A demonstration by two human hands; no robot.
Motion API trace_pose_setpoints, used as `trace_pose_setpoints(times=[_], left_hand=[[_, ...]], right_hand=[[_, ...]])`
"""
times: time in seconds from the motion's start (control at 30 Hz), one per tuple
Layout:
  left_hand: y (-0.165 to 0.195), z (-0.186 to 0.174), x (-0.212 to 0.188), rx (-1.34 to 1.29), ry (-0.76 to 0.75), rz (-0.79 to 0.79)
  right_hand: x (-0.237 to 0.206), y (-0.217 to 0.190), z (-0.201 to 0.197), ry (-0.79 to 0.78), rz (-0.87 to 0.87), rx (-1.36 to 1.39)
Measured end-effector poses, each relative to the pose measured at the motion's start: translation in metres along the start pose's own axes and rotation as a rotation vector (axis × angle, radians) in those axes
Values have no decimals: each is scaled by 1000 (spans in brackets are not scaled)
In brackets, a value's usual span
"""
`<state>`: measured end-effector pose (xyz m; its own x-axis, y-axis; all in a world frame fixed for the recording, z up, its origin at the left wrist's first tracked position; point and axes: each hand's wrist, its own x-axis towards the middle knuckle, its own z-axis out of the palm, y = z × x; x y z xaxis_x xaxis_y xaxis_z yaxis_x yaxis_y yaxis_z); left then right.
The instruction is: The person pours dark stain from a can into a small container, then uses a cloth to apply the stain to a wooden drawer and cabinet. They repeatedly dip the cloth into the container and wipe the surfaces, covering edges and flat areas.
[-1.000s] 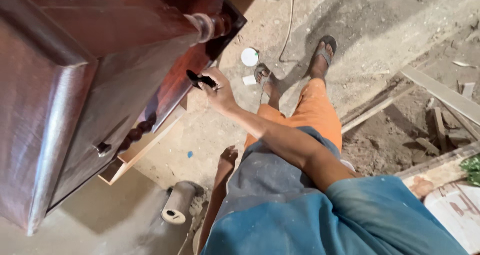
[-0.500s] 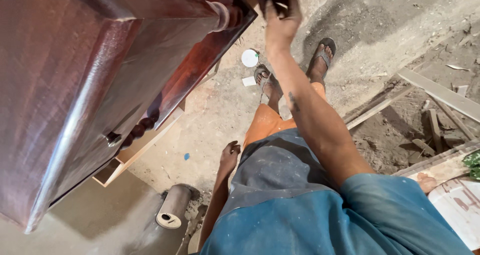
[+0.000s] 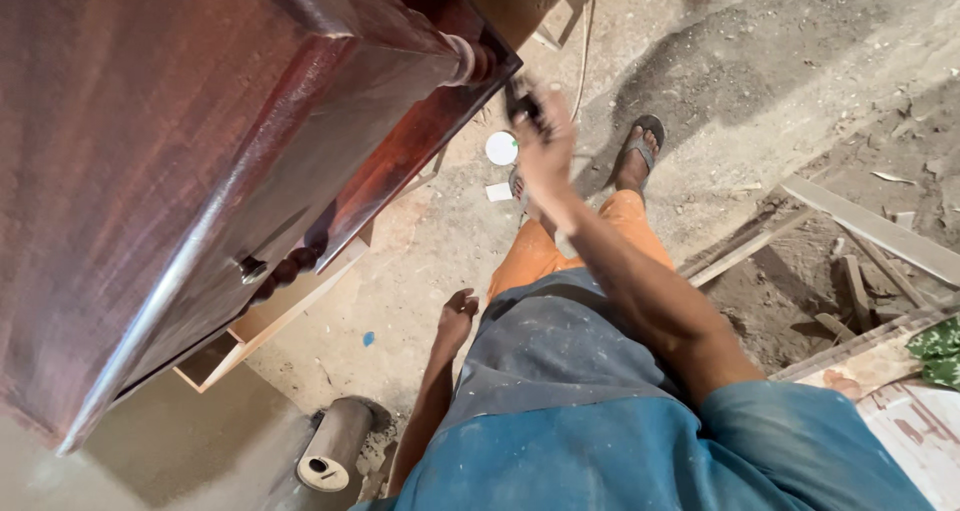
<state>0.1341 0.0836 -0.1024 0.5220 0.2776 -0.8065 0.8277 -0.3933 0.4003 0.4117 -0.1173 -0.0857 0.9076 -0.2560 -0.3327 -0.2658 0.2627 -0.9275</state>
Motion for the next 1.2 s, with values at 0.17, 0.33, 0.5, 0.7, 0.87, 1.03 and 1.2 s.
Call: trace_pose_setpoints(times=[0.17, 0.33, 0.5, 0.7, 0.87, 1.03, 1.2], left_hand=[[9, 2, 7, -72, -28, 77], [12, 3, 8, 41, -57, 86], [7, -3, 2, 65, -53, 27], [-2, -14, -2, 32, -90, -20], [-6, -28, 7, -74, -97, 34], [-14, -37, 15, 62, -45, 49], [-20, -39, 17, -38, -96, 72]], right_hand=[[75, -53, -2, -299, -335, 135], [108, -78, 34, -686, -451, -230], [41, -59, 46, -202, -445, -151], [-56, 6, 74, -337, -640, -169], [-37, 21, 71, -145, -525, -109], [66, -22, 24, 217, -618, -89], [76, -53, 39, 104, -517, -103]])
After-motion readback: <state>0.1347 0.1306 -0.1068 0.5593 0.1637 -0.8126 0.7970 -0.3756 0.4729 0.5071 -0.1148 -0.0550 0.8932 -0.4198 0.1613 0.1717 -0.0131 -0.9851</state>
